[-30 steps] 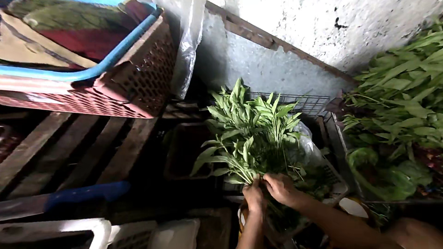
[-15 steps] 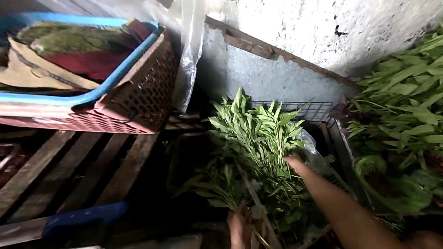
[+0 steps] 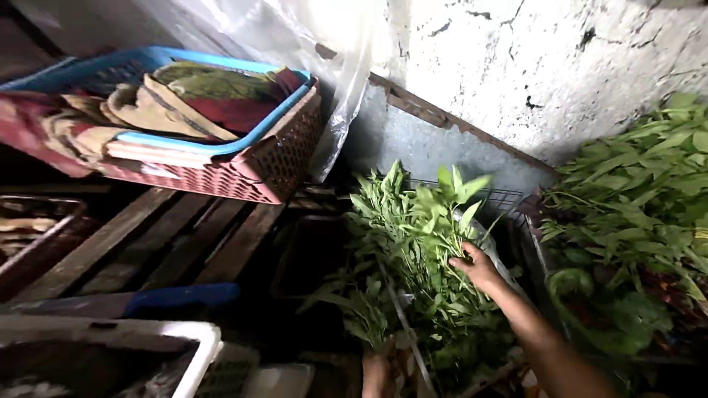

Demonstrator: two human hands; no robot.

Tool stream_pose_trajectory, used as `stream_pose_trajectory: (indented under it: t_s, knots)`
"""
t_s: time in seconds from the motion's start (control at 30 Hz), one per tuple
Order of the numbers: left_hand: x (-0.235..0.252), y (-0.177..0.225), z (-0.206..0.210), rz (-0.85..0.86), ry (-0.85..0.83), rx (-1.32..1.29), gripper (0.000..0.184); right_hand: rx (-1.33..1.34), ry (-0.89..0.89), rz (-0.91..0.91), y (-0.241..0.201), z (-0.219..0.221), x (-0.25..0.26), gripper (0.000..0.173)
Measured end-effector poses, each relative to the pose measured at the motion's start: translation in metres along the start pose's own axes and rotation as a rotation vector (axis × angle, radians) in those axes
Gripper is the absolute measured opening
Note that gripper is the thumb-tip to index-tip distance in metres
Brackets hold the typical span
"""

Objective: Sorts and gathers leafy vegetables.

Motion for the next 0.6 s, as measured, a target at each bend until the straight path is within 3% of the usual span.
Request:
stream_pose_trajectory:
  t_s: [0.1,0.3,0.4,0.53,0.6]
  knots:
    - [-0.005,-0.003,-0.004,-0.023,-0.009,-0.084,0.012,-0.207,-0.122,0.183,0.018,-0.009,0.000,0.069]
    - [-0.020,-0.020,-0.018,-0.196,-0.282,-0.185,0.043,-0.688,-0.308,0.262,0.043,-0.014,-0.021,0.039]
    - [-0.029,-0.016,-0.015,-0.067,-0.277,-0.275,0.037,-0.521,-0.138,0.141,0.040,-0.022,-0.032,0.030]
    - [-0.043,0.003,0.000,0.186,-0.216,-0.387,0.019,-0.016,0.206,-0.199,0.038,-0.027,-0.053,0.029]
    - [-0.052,0.014,0.011,0.189,-0.220,-0.389,0.020,0.063,0.195,-0.126,0.048,-0.027,-0.057,0.032]
Point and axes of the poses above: each hand's wrist, its own x-axis towards the middle knuckle, its own z-axis out of the palm, y = z × x, the point moved 2 cm from there along x, towards the middle knuckle, and after that the axes turned 9 degrees about x, right-handed, at the moved point
